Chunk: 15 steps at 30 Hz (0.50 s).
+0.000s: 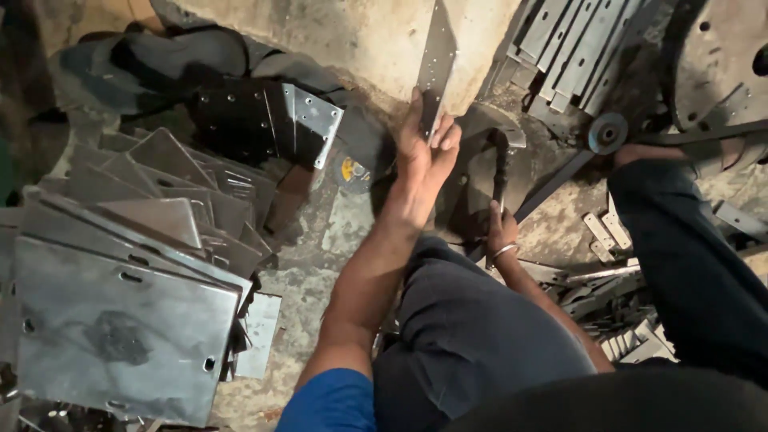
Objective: The person sits on the workshop floor and hammers square metal plates one at a time, holding each plate flat with one hand while striking it with a hammer held in the other hand. Finished plates are placed onto a growing stack of similar plates beside them.
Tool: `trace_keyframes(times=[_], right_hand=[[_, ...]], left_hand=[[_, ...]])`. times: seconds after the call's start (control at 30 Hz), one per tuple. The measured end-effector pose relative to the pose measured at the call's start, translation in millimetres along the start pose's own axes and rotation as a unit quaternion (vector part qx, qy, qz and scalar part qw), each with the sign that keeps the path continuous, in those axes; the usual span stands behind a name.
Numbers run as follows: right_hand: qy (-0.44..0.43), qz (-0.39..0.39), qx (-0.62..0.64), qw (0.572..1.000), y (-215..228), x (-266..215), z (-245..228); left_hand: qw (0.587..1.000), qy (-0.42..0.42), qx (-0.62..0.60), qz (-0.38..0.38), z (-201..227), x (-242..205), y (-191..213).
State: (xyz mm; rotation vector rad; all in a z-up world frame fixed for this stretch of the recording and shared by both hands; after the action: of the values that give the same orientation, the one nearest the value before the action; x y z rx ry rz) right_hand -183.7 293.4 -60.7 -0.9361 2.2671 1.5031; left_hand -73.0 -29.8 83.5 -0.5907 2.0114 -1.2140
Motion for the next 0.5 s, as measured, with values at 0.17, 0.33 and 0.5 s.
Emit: trace_keyframes(times=[0.17, 0.33, 0.5], right_hand=[[0.018, 0.010, -0.048, 0.999, -1.8, -1.2, -1.9], [0.010, -0.001, -0.032, 0.999, 1.9, -5.9, -12.8], [-0.021, -0.020, 0.015, 0.999, -2.9, -6.3, -7.2]], left_hand=[[0.999, -0.003, -0.043, -0.028, -17.4, 7.4, -5.1], [0.998, -0.004, -0.053, -0.024, -22.4, -0.9, -14.2], [0.998, -0.006, -0.057, -0.028, -21.3, -3.6, -13.1]])
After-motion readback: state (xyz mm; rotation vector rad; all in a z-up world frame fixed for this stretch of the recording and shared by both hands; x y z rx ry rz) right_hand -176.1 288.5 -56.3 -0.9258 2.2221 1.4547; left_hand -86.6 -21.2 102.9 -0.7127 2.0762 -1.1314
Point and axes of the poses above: each hand's wrist, its own x-axis towards the middle knuckle, its own y-axis out of the back of the hand, z = x × y, the point moved 7 cm from there along x, towards the middle knuckle, and after that the axes turned 13 degrees about -x, right-handed, at the moved point
